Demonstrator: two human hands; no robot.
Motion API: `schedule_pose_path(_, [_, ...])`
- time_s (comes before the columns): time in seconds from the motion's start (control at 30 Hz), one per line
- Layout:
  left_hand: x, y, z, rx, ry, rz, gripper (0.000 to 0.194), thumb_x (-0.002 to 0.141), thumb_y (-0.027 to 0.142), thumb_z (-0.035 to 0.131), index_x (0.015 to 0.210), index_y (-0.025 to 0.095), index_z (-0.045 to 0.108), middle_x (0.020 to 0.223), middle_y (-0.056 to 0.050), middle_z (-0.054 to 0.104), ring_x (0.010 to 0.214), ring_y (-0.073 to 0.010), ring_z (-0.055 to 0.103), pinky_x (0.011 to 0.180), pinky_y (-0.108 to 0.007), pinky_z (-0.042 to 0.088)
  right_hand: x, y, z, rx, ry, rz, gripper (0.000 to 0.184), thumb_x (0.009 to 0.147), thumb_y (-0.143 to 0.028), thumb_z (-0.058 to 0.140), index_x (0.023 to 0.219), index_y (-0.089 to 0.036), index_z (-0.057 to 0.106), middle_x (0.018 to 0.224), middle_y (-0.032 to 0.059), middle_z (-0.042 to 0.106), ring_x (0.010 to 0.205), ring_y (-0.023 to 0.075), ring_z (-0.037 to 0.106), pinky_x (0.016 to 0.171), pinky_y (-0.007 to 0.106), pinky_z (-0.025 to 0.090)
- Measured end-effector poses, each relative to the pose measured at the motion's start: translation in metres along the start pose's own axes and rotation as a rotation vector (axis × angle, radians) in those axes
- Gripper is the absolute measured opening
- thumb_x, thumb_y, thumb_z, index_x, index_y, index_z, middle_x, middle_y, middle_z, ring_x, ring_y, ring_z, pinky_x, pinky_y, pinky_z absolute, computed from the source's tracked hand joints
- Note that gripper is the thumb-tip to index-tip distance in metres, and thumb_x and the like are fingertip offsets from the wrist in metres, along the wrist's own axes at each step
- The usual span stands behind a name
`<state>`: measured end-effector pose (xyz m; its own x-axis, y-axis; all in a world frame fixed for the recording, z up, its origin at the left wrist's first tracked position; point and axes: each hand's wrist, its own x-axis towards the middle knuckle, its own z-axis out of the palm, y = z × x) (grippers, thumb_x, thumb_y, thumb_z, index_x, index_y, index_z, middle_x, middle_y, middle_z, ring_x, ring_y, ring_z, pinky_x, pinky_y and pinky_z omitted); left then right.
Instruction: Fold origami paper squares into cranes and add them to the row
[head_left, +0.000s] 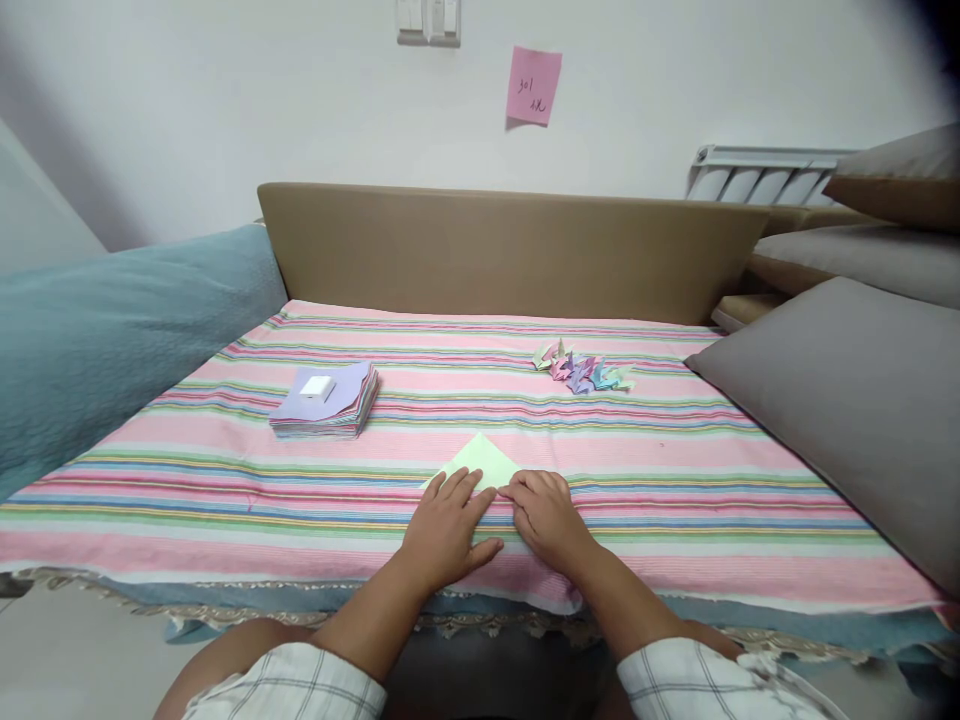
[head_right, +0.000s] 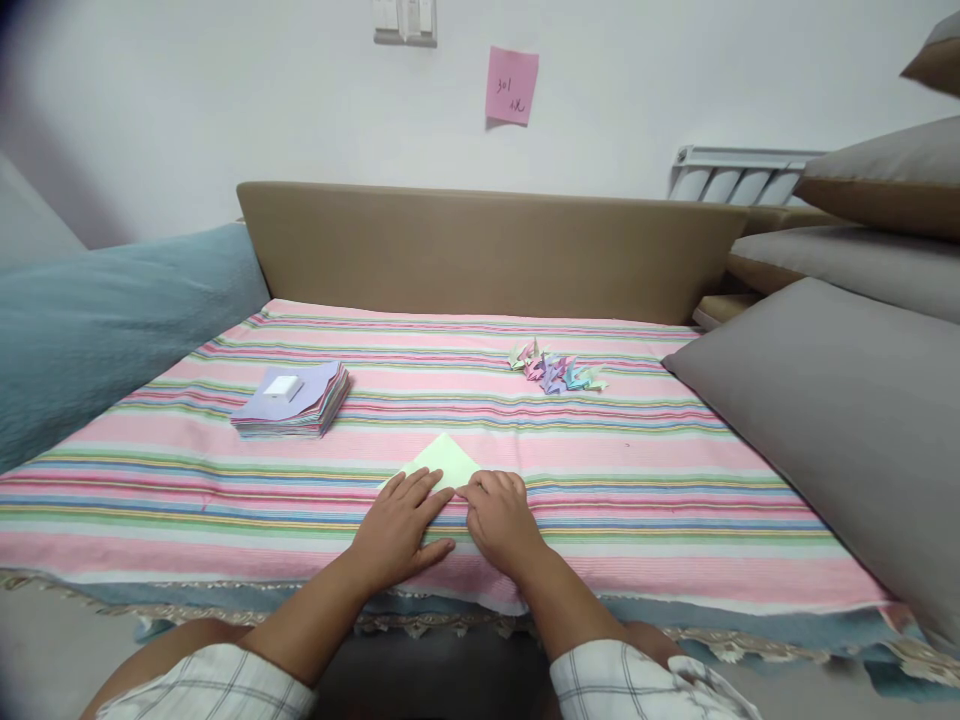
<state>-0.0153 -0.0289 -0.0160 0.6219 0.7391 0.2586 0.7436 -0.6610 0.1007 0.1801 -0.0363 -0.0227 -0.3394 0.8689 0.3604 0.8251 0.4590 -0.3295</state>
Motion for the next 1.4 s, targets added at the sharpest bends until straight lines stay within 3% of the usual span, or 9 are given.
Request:
schedule_pose_path(0.6, [-0.002, 0.000, 0.001, -0.048, 0.056, -0.003, 0.058, 0.074, 0.049, 0.059, 0.121, 0.018, 0.048, 0.135, -0.013, 0.046, 0.128, -0.0298, 0.036, 0.107, -0.049, 0.024, -0.001, 0.002, 0.002, 0.045, 0.006, 0.003, 0.033, 0.079, -0.010, 0.046, 0.105, -0.024, 0.061, 0.101, 0.0040, 0.058, 0.096, 0.0205, 0.047, 0.090, 0.037, 0.030])
schedule_pose_path(0.93, [-0.001, -0.003, -0.002, -0.049, 0.061, -0.036, 0.055, 0.069, 0.052, 0.065, 0.112, 0.020, 0.055, 0.135, -0.014, 0.046, 0.125, -0.0328, 0.039, 0.103, -0.052, 0.030, -0.001, 0.002, 0.003, 0.039, 0.010, 0.000, 0.032, 0.080, -0.011, 0.045, 0.104, -0.025, 0.062, 0.100, 0.0044, 0.058, 0.095, 0.0205, 0.048, 0.089, 0.037, 0.031])
schedule_pose_path(1.17, [-0.005, -0.012, -0.010, -0.038, 0.113, -0.094, 0.038, 0.073, 0.049, 0.062, 0.096, 0.019, 0.062, 0.130, -0.015, 0.050, 0.116, -0.0313, 0.048, 0.095, -0.047, 0.040, -0.001, 0.002, 0.002, 0.051, -0.004, 0.004, 0.033, 0.080, -0.011, 0.045, 0.105, -0.025, 0.062, 0.101, 0.0041, 0.058, 0.095, 0.0203, 0.048, 0.088, 0.037, 0.031])
schedule_pose_path(1.4, [-0.009, -0.023, -0.018, 0.049, 0.093, -0.174, 0.028, 0.076, 0.045, 0.059, 0.087, 0.019, 0.063, 0.128, -0.012, 0.054, 0.109, -0.0296, 0.052, 0.090, -0.044, 0.043, 0.000, 0.003, 0.002, 0.053, -0.008, 0.013, 0.033, 0.080, -0.011, 0.045, 0.104, -0.025, 0.062, 0.101, 0.0041, 0.059, 0.096, 0.0198, 0.049, 0.088, 0.037, 0.032])
